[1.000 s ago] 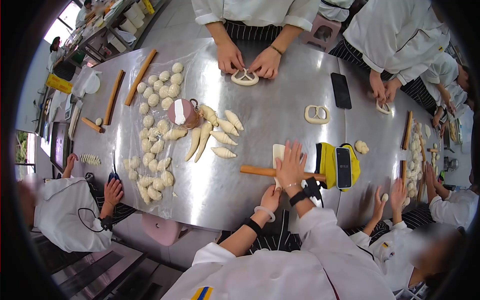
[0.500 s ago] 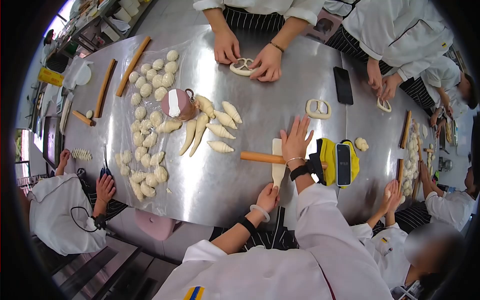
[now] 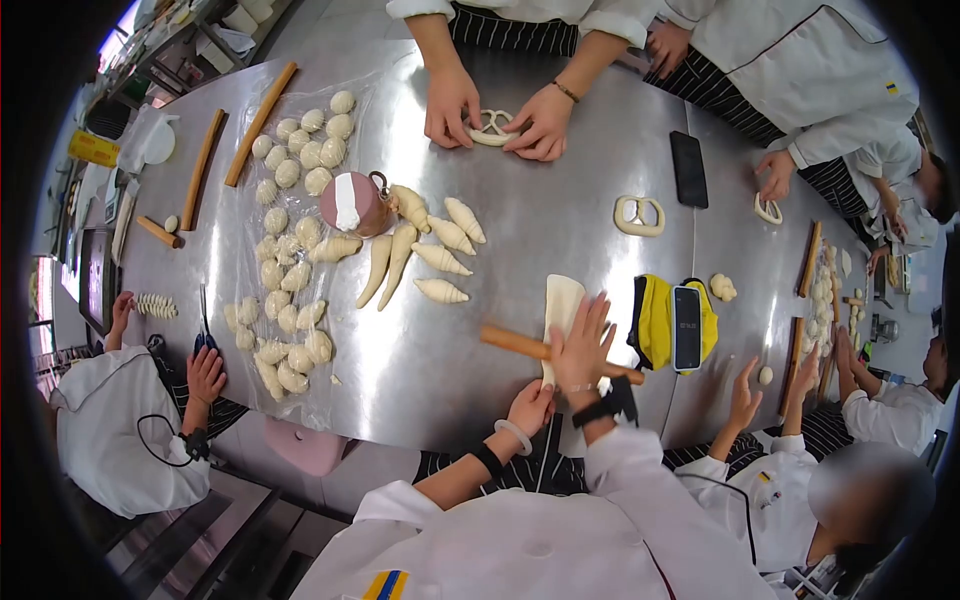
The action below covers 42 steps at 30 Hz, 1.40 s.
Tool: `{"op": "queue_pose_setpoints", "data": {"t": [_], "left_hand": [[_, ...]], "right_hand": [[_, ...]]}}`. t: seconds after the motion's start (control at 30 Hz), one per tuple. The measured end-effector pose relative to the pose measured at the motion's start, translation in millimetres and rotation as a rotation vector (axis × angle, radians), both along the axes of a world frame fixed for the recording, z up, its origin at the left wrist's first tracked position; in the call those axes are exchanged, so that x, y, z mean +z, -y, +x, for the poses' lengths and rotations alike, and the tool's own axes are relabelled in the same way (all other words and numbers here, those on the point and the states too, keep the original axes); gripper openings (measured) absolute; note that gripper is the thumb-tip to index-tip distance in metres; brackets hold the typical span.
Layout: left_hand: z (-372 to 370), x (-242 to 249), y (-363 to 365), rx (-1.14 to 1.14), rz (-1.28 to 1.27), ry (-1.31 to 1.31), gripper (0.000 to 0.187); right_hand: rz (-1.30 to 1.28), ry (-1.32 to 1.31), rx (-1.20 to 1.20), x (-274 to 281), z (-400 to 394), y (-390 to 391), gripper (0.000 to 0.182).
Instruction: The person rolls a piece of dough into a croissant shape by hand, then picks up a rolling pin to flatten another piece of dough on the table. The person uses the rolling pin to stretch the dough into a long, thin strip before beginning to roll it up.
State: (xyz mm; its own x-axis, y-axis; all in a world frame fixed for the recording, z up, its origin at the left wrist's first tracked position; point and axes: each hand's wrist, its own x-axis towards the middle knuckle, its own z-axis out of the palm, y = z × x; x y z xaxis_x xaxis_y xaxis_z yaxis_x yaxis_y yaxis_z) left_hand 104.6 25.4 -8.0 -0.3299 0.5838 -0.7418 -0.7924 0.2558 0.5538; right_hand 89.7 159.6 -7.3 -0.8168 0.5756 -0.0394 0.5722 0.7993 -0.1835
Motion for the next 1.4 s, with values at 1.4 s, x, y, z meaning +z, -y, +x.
{"op": "queue_pose_setpoints", "data": {"t": [1.4], "left_hand": [[36.1,7.8,31.4,0.101,0.024,0.025,0.026]], "right_hand": [[-0.288,-0.243,0.418,13.8,38.8,-22.2,0.037]]}}
